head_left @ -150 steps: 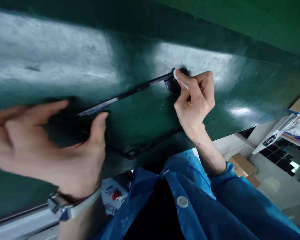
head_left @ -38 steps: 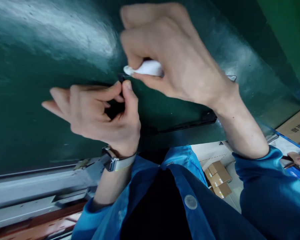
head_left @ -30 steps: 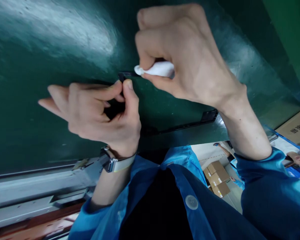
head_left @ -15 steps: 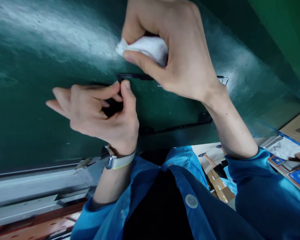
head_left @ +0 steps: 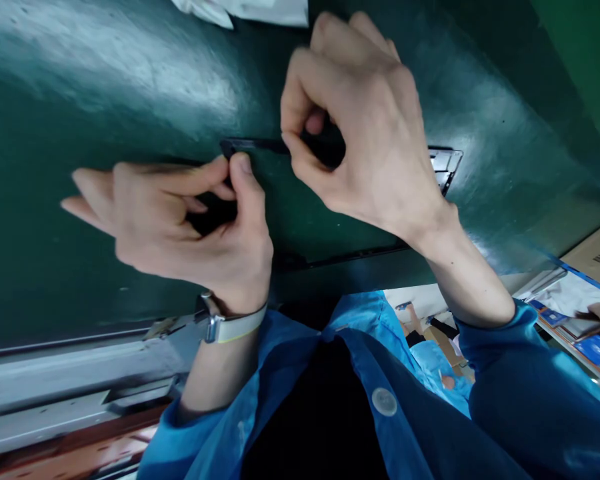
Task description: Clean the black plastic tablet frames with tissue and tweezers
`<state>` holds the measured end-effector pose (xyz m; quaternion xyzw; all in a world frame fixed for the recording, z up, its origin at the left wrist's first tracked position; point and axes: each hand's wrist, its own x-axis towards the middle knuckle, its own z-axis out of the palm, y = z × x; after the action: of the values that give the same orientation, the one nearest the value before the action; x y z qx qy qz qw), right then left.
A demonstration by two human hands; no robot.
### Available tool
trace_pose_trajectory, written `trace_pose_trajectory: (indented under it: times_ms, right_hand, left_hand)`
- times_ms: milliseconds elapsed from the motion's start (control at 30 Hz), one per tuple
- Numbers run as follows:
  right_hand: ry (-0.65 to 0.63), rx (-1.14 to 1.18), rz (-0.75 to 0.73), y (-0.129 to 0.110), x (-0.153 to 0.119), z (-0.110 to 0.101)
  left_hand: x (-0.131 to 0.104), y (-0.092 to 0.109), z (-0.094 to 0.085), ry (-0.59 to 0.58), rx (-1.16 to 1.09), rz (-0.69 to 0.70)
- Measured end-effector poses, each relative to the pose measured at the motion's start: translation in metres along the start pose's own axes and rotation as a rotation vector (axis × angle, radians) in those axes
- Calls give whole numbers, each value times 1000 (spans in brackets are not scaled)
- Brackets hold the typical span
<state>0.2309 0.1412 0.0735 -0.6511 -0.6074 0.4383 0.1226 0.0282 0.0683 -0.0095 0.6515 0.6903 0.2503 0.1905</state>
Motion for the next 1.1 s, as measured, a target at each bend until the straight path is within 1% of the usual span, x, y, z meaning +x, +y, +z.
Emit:
trace_pose_trajectory:
  times_ms: [100, 267, 433, 533, 633, 700, 767, 900, 1000, 1100]
  right_hand:
    - [-34, -109, -10, 4, 2, 6]
    - [-70, -52, 12, 7, 4, 10]
    - [-89, -32, 67, -7, 15, 22]
    - [-82, -100, 39, -13, 20, 29]
    - [-84, -247, 21, -8, 18, 27]
    - [-57, -258, -8, -3, 14, 22]
    - [-34, -221, -21, -2, 11, 17]
    - [-116, -254, 123, -18, 14, 17]
    - [-149, -289, 150, -31, 19, 22]
    - [-159, -299, 188, -29, 17, 17]
  left_hand:
    - [2, 5, -1, 9, -5, -1]
    - [4, 8, -5, 12, -26, 44]
    - [2, 4, -4, 7, -47, 50]
    - [2, 4, -4, 12, -58, 48]
    - [2, 5, -5, 8, -44, 36]
    - [3, 5, -5, 2, -29, 36]
    - [2, 5, -6, -7, -22, 34]
    - [0, 3, -4, -9, -35, 49]
    - [-1, 2, -4, -9, -32, 46]
    - [0, 3, -5, -18, -17, 32]
